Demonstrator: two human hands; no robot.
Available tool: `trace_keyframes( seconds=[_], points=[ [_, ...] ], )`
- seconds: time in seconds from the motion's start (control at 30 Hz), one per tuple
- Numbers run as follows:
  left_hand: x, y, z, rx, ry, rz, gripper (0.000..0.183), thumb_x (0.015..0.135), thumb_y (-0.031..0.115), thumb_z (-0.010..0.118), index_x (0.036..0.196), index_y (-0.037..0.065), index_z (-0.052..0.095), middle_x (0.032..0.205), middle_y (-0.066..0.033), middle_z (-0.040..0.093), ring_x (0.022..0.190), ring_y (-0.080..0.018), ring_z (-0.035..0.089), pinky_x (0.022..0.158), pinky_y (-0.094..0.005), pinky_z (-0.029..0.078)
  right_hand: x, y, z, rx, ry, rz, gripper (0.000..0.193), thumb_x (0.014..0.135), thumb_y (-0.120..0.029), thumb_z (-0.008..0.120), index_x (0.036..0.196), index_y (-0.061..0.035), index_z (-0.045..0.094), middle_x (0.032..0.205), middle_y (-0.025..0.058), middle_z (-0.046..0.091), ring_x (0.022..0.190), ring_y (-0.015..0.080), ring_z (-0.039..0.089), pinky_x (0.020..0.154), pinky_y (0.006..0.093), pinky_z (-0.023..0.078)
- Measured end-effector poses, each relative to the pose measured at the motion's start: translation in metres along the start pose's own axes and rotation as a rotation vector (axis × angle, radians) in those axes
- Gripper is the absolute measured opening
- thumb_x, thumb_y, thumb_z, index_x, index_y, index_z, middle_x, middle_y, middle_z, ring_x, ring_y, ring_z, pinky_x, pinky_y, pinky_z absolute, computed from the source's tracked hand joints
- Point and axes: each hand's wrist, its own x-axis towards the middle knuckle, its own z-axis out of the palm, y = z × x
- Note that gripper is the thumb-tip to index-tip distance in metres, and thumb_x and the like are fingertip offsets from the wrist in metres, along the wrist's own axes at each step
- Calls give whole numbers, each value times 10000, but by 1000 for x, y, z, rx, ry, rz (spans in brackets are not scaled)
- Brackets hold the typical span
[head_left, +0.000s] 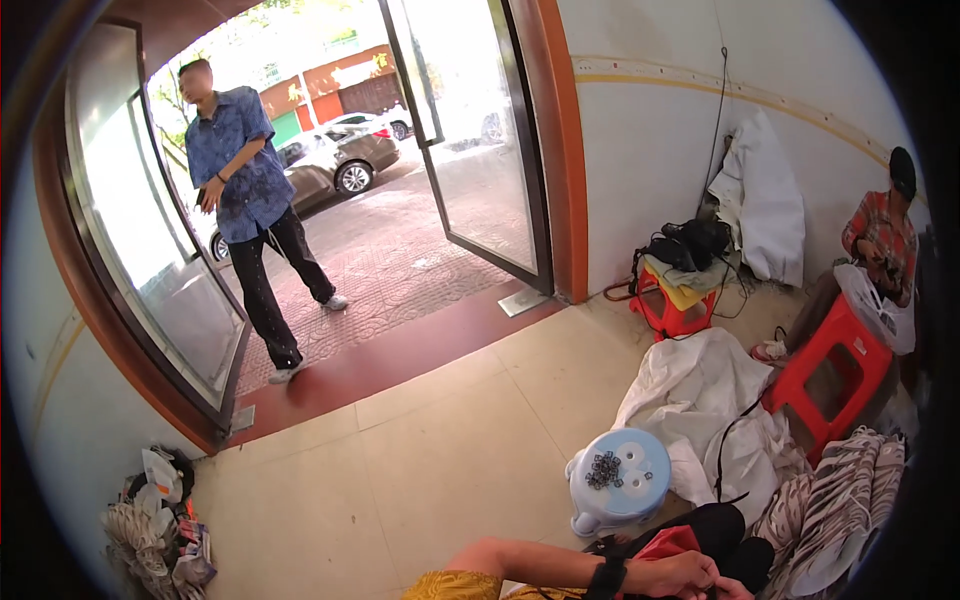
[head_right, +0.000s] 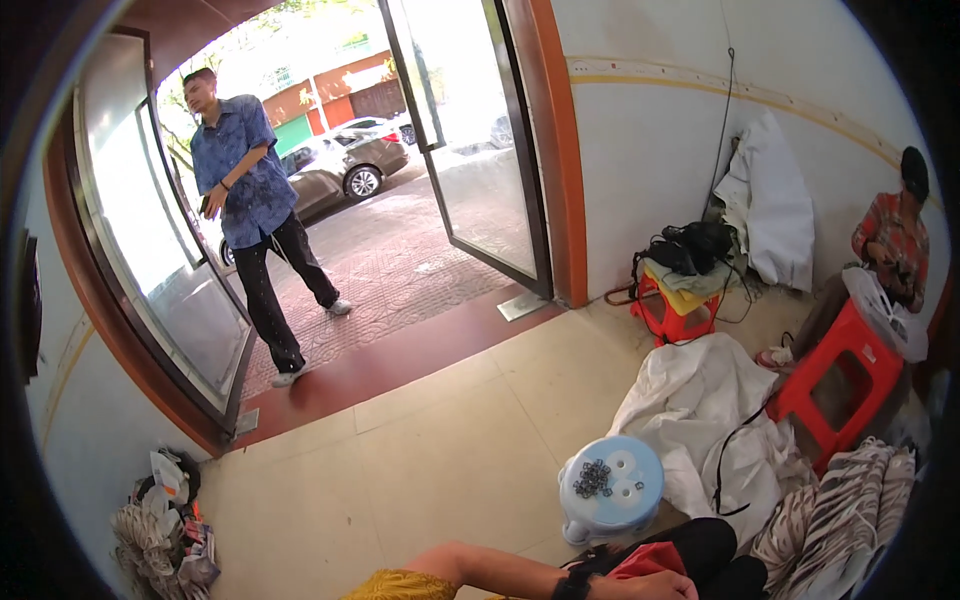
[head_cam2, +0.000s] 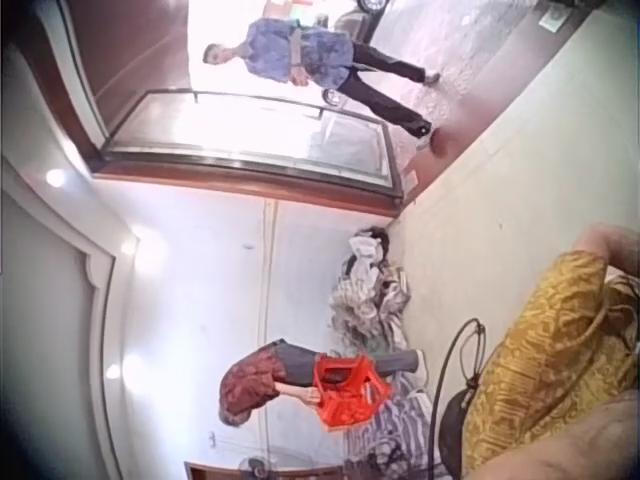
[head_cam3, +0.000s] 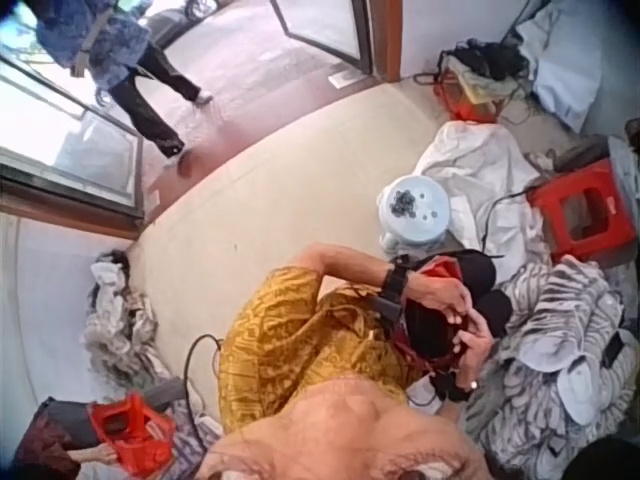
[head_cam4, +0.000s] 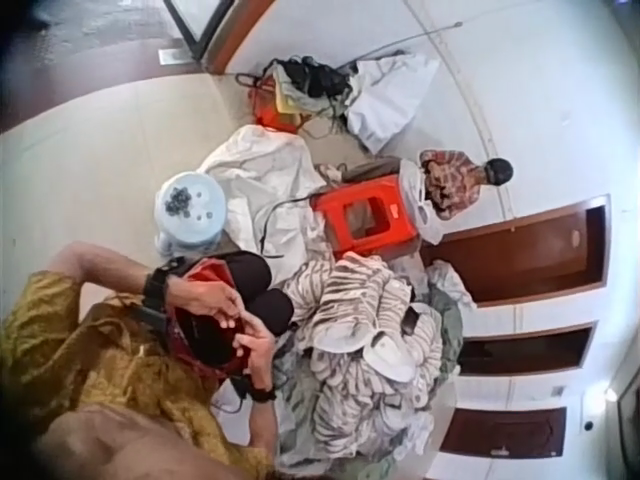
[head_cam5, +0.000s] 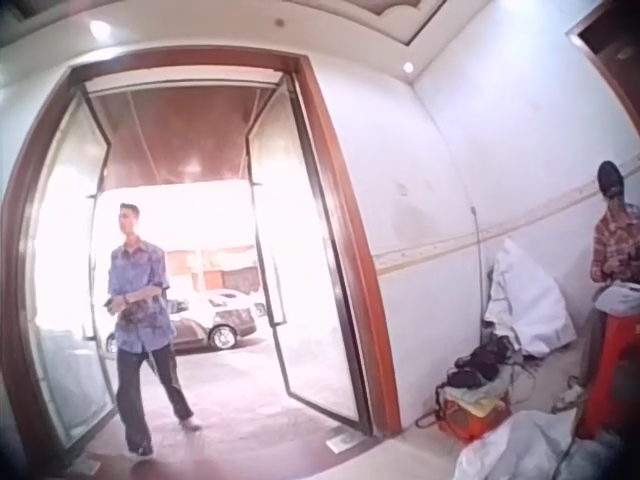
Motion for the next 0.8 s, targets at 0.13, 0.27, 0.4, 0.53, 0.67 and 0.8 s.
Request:
trace_keyframes(
  seconds=[0.13,0.27,0.4,0.53,0.67,0.8],
  points=[
    [11,-6,-1,63,-37,17,103,804,38,513,899,1,528,755,-70,562,656,-149,567,595,-241,479,-6,-8,1,27,27,4,431,649,8,495,1079,13,516,790,62,578,491,80,462,392,173,340],
    [-1,6,15,81,-145,-20,180,830,72,515,997,4,531,819,-72,578,762,-129,574,696,-228,471,-9,8,1,255,113,-122,426,535,165,442,949,83,498,757,170,563,418,163,501,297,231,341],
    [-11,29,18,288,15,-9,193,834,36,489,1013,-20,537,876,-113,588,805,-160,583,746,-261,476,-3,-10,-5,2,-27,-24,442,688,61,520,1124,-7,498,785,70,592,455,46,442,416,173,339],
    [-2,47,40,294,68,-160,134,848,21,460,967,-20,506,906,-90,556,813,-175,585,730,-252,479,-11,-18,-8,162,25,-26,426,679,51,533,1100,-14,523,617,54,558,443,66,473,407,176,355],
    [6,39,50,315,10,-198,132,849,10,457,968,-22,503,918,-83,549,829,-179,585,728,-251,481,-26,-3,-21,216,59,-26,422,672,52,527,1089,-13,532,586,64,542,423,77,463,401,184,347],
    [1,41,55,327,-10,-187,136,833,-7,476,962,-32,509,925,-85,550,844,-178,585,740,-253,481,-31,2,-21,203,84,-46,455,659,22,531,1109,-39,534,560,46,527,403,58,440,393,179,332]
  ],
)
